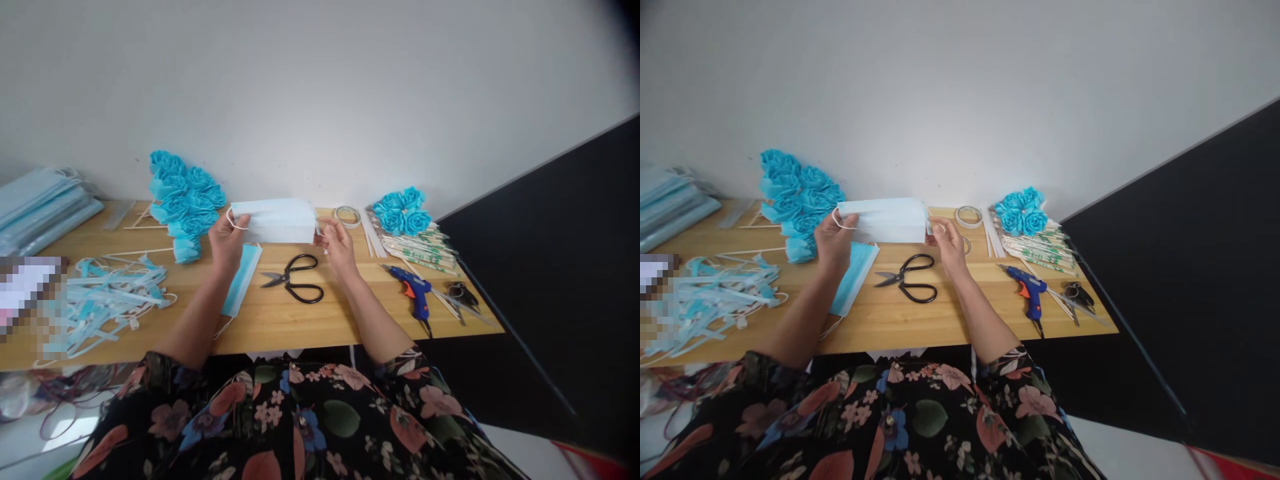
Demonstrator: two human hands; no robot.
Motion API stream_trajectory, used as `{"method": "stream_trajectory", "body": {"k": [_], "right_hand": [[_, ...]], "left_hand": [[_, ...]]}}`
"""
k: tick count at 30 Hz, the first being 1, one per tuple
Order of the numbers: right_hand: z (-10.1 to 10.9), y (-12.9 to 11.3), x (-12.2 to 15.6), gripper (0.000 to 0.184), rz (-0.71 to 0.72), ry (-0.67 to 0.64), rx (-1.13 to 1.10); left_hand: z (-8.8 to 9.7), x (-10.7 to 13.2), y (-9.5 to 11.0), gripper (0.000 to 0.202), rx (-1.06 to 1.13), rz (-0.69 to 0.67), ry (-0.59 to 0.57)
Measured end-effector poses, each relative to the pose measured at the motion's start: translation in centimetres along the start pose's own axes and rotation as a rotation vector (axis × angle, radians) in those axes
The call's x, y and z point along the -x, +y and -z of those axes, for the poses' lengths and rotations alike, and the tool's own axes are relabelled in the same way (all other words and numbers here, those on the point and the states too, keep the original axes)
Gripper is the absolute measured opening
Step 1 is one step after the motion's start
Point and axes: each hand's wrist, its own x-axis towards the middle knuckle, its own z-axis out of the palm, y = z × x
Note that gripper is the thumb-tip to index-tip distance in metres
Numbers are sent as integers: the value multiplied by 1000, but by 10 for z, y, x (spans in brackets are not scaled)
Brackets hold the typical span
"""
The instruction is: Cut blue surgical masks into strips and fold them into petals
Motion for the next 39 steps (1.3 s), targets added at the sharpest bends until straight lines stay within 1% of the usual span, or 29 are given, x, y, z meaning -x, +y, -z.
{"method": "stream_trajectory", "body": {"k": [1,3,8,12,16,19,22,24,26,28,29,31,34,35,36,37,39], "right_hand": [[-1,0,0,48,-1,-9,-3],[-2,1,0,46,16,-18,26],[-3,5,-2,41,59,7,64],[-2,8,-3,43,54,16,38],[2,12,-7,42,77,17,87],[12,9,-12,48,192,19,235],[20,0,-12,59,389,16,440],[20,-6,-8,60,505,-31,538],[16,-9,-2,58,552,-102,566],[11,-9,3,50,515,-128,511],[10,-9,4,45,475,-104,458],[11,-7,1,36,381,13,331],[24,-5,-11,38,246,202,226],[29,-5,-16,38,200,231,240],[34,-4,-19,37,179,263,299],[38,-5,-22,36,190,289,379],[41,-5,-23,36,304,329,556]], "left_hand": [[0,0,1,32,7,-2,9],[1,0,2,31,18,-11,-7],[-2,2,4,32,67,-28,-107],[-3,3,2,36,77,27,-202],[2,-1,4,34,28,2,-180],[7,-4,10,34,22,-25,-245],[10,-4,16,34,21,-32,-370],[11,-3,20,36,25,-31,-471],[10,0,22,39,47,-17,-565],[9,2,23,43,73,-12,-601],[9,2,23,45,85,-15,-595],[9,1,23,47,120,-18,-537],[10,-2,20,51,190,27,-437],[11,-2,19,51,211,50,-423],[11,-2,18,51,228,73,-426],[12,-2,17,51,239,94,-442],[12,0,16,48,239,126,-502]]}}
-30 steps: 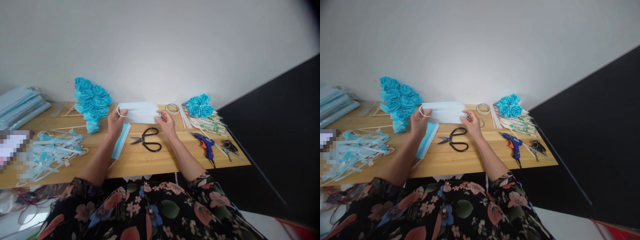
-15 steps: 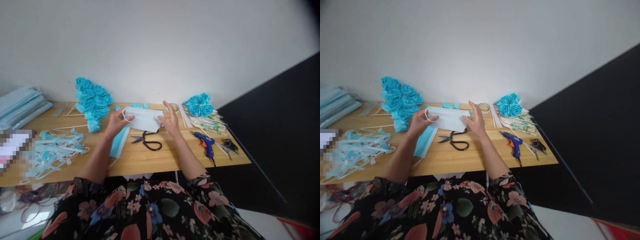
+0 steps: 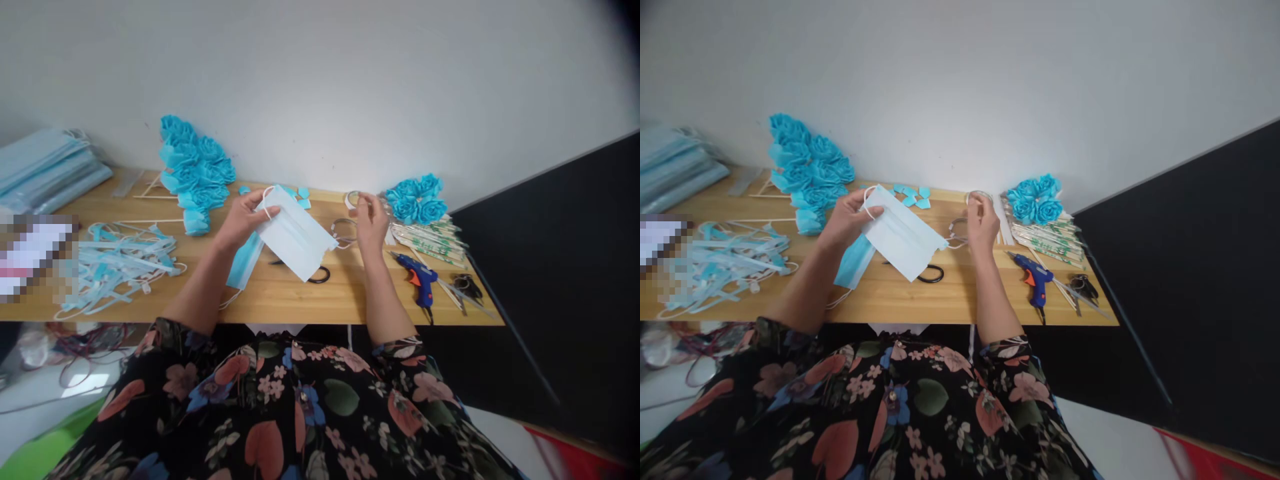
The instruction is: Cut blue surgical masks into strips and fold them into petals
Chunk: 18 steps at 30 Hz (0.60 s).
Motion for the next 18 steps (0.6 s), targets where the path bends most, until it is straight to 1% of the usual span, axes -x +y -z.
{"method": "stream_trajectory", "body": {"k": [2,3,4,5,7,8,10,11,12,14,16,17,18], "right_hand": [[0,-4,4,40,151,-1,70],[-1,-8,7,44,194,-46,51],[-2,-12,11,47,203,-129,-3],[-4,-16,16,50,182,-246,-74],[-8,-24,27,53,87,-542,-201],[-10,-27,32,53,30,-688,-229],[-15,-31,43,48,-65,-889,-235],[-18,-30,47,45,-101,-907,-243],[-21,-29,49,43,-130,-876,-261],[-27,-23,50,40,-165,-803,-290],[-31,-16,44,39,-200,-704,-331],[-31,-13,40,38,-214,-627,-366],[-31,-11,36,36,-229,-545,-412]], "left_hand": [[-1,1,0,46,-23,18,-65],[-2,2,0,45,-41,18,-94],[-2,2,-1,45,-59,15,-119],[-3,2,-1,46,-78,9,-139],[-6,2,-3,47,-116,-13,-149],[-7,1,-4,48,-138,-31,-146],[-9,-1,-8,50,-192,-74,-130],[-9,-3,-11,52,-224,-94,-117],[-9,-5,-14,54,-257,-109,-97],[-6,-11,-22,56,-311,-137,-38],[1,-18,-28,53,-297,-191,7],[6,-22,-30,50,-258,-271,14],[11,-26,-32,45,-236,-380,3]]}}
